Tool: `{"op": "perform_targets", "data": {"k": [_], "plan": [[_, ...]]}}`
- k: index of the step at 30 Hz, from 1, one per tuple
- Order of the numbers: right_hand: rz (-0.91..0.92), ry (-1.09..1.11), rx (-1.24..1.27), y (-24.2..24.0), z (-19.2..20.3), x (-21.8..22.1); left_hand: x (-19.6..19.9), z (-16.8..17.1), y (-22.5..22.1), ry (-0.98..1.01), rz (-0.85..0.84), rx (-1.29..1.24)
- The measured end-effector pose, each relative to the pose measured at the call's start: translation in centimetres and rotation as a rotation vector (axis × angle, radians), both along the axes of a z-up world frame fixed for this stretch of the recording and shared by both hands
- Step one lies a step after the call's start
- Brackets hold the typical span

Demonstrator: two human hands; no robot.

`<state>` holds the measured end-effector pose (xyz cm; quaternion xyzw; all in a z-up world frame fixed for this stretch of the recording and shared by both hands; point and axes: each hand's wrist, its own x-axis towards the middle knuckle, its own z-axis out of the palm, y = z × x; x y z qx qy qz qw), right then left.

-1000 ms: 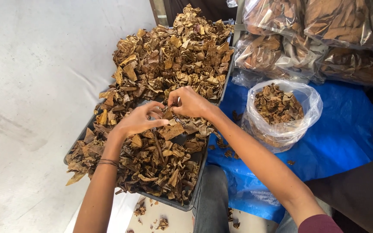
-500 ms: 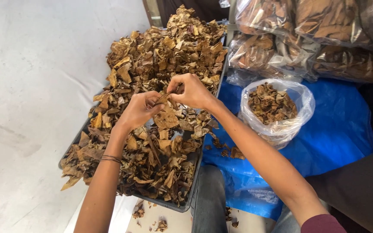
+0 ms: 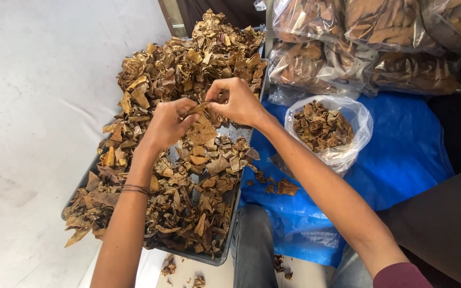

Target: Stuffing dried leaves into plastic bags from a large pile on a tarp

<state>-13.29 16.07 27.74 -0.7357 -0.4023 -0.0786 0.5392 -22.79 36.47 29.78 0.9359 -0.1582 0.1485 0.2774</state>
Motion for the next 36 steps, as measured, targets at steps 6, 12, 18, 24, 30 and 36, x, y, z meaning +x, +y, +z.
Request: {"op": "perform_targets", "data": {"k": [6, 12, 18, 24, 30, 36], "plan": [[-0.005, -0.031, 0.040, -1.3, 1.7, 0.0, 1.0, 0.8, -0.6, -0.072, -0.008, 0.019], [-0.030, -0.100, 0.070, -4.1, 2.5, 0.5, 2.4, 1.4, -2.7, -0.191, -0.066, 0.022], [-0.156, -0.207, -0.028, -8.4, 5.1, -1.2, 3.7, 1.9, -7.3, -0.281, -0.101, -0.068], [-0.257, -0.260, -0.056, -14.8, 5.3, -1.8, 7.0, 0.5, -13.6, -0.245, -0.249, -0.196], [-0.390, -0.207, -0.092, -20.1, 4.0, -1.5, 10.5, -2.9, -19.2, -0.047, -0.308, -0.380], [-0.419, -0.019, -0.092, -23.6, 0.6, 0.7, 14.5, -7.2, -22.7, -0.040, -0.315, -0.330]]}}
